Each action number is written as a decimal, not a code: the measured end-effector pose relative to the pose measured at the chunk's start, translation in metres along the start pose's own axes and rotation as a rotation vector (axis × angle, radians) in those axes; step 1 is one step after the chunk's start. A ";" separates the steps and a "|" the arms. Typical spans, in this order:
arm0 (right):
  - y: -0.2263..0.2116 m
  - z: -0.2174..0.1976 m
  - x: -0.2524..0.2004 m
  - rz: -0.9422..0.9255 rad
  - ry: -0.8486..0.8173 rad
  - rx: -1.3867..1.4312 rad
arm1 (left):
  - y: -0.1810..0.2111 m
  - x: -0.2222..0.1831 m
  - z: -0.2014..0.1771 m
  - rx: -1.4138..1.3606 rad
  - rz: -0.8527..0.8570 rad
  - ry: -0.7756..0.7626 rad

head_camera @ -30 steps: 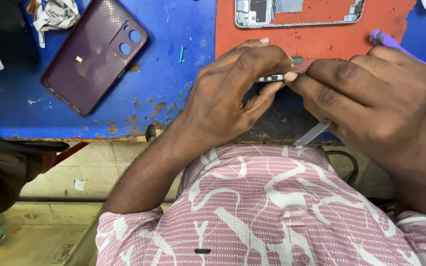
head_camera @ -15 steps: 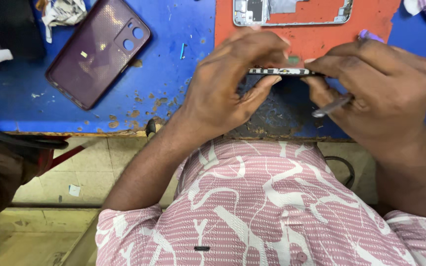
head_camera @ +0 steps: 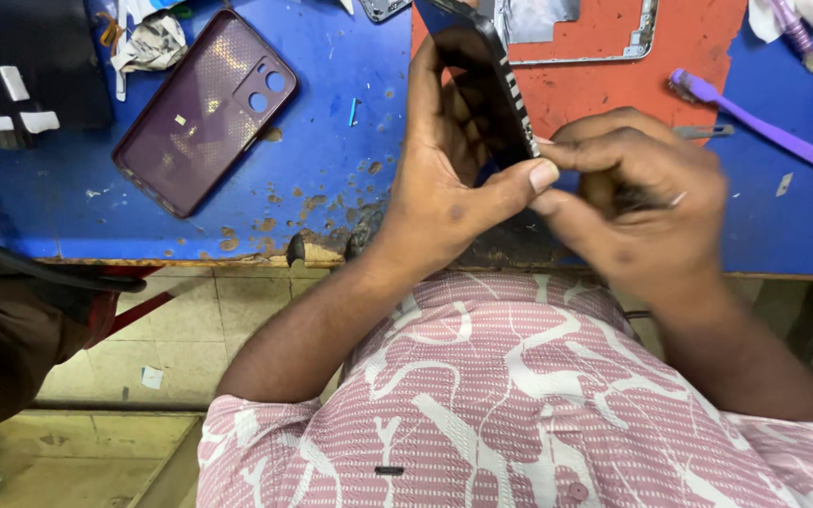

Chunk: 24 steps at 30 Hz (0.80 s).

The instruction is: The person uses tweezers to place a small component onto the smartphone's internal frame, then reassembles the device by aligning and snapping the back cover into place. The person briefly powers on the phone to confirm functionality before disassembling it again.

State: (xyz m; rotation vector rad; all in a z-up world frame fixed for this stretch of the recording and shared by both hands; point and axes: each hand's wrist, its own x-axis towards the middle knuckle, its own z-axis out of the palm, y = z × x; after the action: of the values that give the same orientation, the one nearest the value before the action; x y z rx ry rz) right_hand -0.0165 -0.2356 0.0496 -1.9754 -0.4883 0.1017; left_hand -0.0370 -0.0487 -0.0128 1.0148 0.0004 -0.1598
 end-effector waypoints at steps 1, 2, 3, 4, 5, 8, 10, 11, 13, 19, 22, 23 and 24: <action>-0.003 -0.005 0.002 0.008 -0.058 0.040 | 0.001 -0.001 -0.002 0.016 0.000 -0.009; -0.005 -0.007 0.003 0.089 -0.030 0.109 | 0.001 -0.001 -0.002 0.057 0.048 -0.034; -0.008 -0.009 0.004 0.169 0.003 0.177 | 0.002 0.000 -0.001 0.090 0.078 -0.053; -0.010 -0.010 0.003 0.222 0.019 0.214 | 0.002 0.000 0.000 0.123 0.107 -0.070; -0.012 -0.011 0.003 0.276 0.041 0.250 | 0.003 0.000 0.002 0.146 0.118 -0.078; -0.016 -0.011 0.003 0.305 0.045 0.273 | 0.006 0.000 0.006 0.206 0.144 -0.105; -0.017 -0.010 0.006 0.254 0.024 0.302 | 0.008 0.000 0.007 0.221 0.102 -0.097; -0.017 -0.010 0.007 0.250 0.022 0.310 | 0.009 -0.001 0.006 0.216 0.051 -0.081; -0.016 -0.010 0.008 0.242 0.016 0.323 | 0.008 -0.001 0.006 0.232 0.049 -0.077; -0.011 -0.010 0.006 0.209 0.015 0.368 | 0.002 -0.003 0.003 0.278 0.116 -0.098; -0.010 -0.009 0.005 0.221 0.024 0.356 | -0.001 -0.003 0.002 0.282 0.124 -0.099; -0.009 -0.009 0.005 0.226 0.027 0.354 | -0.002 -0.003 0.001 0.297 0.140 -0.104; -0.010 -0.008 0.005 0.232 0.030 0.360 | -0.002 -0.003 0.001 0.309 0.147 -0.106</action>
State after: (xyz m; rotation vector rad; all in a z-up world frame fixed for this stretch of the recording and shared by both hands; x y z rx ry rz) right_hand -0.0126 -0.2373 0.0629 -1.6688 -0.2014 0.2861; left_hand -0.0400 -0.0503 -0.0140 1.3084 -0.1999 -0.0803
